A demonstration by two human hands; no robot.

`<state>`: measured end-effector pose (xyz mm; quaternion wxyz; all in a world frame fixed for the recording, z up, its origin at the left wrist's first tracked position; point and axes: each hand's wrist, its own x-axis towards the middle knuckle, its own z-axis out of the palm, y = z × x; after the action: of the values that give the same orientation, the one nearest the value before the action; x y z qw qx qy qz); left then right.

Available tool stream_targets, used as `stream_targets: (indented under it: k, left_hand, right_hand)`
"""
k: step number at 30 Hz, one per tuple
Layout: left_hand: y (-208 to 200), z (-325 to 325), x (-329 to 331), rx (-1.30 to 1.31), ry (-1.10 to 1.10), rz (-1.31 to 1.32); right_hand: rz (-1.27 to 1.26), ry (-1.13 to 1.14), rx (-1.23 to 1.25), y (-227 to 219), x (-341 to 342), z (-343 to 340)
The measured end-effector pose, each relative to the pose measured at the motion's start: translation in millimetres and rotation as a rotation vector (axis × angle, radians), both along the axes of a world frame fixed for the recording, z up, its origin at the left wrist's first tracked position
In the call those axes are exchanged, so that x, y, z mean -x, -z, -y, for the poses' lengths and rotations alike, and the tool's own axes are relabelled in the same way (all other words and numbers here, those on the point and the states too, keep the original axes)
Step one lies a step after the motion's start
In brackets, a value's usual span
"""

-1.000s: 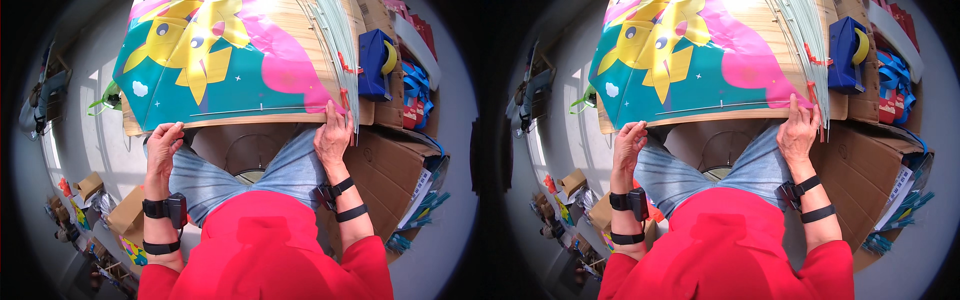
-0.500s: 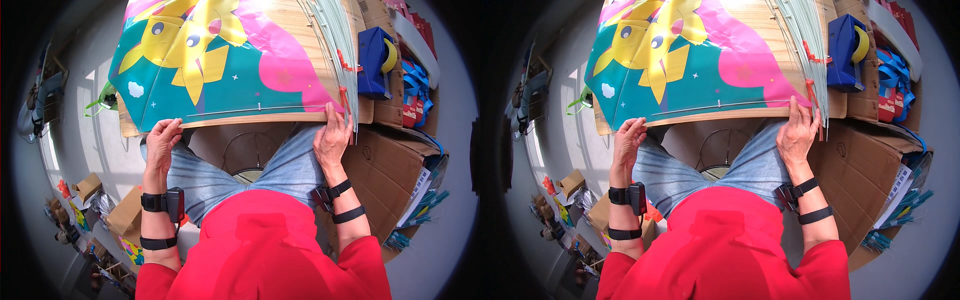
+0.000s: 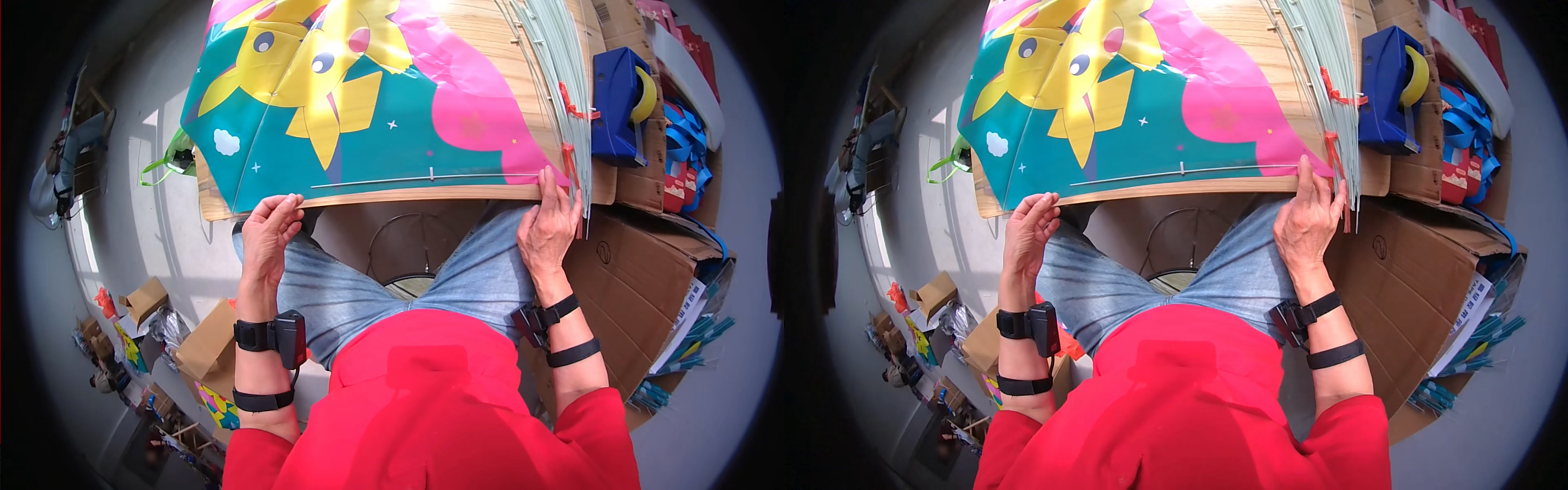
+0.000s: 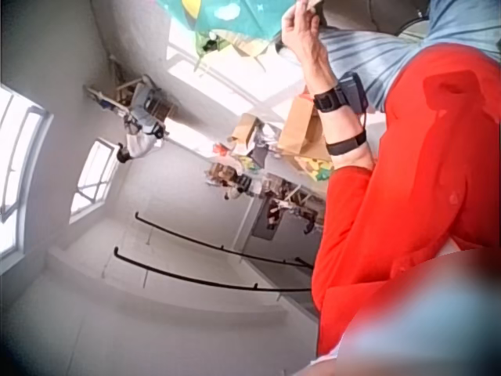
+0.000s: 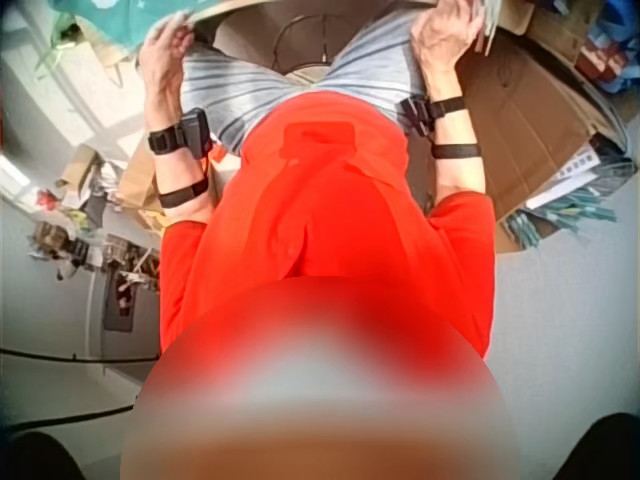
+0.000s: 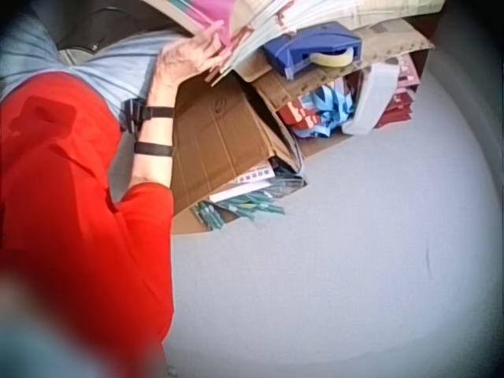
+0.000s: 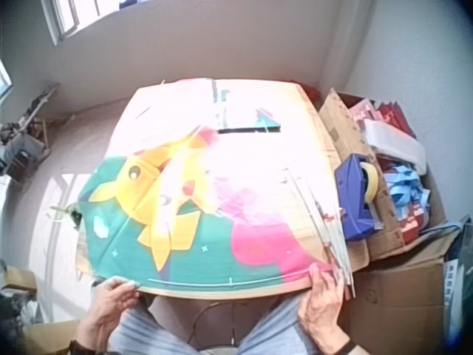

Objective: The recorder is assembling a plastic kite by inserting supportive rods into the kite's frame sleeves.

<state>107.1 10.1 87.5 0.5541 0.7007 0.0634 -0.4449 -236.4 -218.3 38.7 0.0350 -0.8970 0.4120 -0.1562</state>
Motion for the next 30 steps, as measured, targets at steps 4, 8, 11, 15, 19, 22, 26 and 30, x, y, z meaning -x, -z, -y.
stream_targets:
  k: [4, 8, 11, 15, 19, 22, 26, 30]
  left_hand:
    - [-15, -2, 4, 0.01, 0.006, 0.017]
    - [-16, -5, 4, 0.014, 0.038, 0.044]
    - [-14, -6, 4, -0.008, 0.042, 0.057]
    - [-10, -3, 5, -0.028, 0.035, 0.05]
    - [0, -3, 2, -0.047, 0.044, 0.048]
    - [9, -5, 1, -0.061, 0.034, 0.036]
    - [16, -8, 1, -0.062, 0.042, 0.035]
    - [14, -3, 3, -0.087, 0.03, 0.041]
  right_hand:
    - [0.002, 0.001, -0.007, -2, -1, 0]
    - [0.0, 0.0, -0.013, -1, 1, 2]
    - [0.017, -0.006, -0.015, 2, 1, 1]
    - [0.016, -0.007, -0.012, 1, 1, 1]
    - [0.015, -0.009, -0.015, 1, 3, 1]
    - [0.011, -0.006, -0.02, 1, 3, 2]
    - [0.001, -0.005, -0.017, 1, 3, 2]
    - [0.013, -0.007, -0.013, 1, 2, 2]
